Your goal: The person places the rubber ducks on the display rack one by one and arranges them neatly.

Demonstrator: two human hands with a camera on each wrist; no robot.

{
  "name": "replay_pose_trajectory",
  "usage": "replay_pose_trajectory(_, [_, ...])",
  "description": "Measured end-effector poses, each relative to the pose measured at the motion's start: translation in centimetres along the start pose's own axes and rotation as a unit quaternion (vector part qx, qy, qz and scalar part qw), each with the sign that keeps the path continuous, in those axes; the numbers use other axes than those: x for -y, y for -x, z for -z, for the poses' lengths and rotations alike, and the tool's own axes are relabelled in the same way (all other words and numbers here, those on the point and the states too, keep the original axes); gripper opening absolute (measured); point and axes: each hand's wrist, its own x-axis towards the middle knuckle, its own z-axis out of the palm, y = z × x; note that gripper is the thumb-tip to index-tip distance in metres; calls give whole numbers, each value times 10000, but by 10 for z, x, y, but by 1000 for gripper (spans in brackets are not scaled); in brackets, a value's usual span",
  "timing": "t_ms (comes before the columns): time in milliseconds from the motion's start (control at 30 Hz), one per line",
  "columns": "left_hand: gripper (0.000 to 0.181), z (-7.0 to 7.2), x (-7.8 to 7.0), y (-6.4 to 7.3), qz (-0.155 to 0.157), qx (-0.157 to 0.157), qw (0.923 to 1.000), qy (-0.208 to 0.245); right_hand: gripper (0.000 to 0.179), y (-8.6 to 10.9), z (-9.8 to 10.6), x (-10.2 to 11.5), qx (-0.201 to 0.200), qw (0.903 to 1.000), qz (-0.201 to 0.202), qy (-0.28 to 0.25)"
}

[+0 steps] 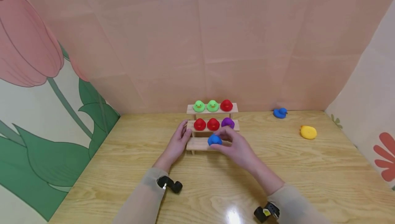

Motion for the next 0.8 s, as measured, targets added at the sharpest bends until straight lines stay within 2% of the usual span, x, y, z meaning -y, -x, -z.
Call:
replay_pose_trajectory(500, [69, -1, -2, 1, 60, -17, 10000, 15, 34, -9, -22, -2, 31, 9998, -129, 143])
replay_pose_trajectory(800, [72, 0, -1, 0, 57, 10, 10000, 45, 34, -14, -36, -5, -90, 9985, -246, 482])
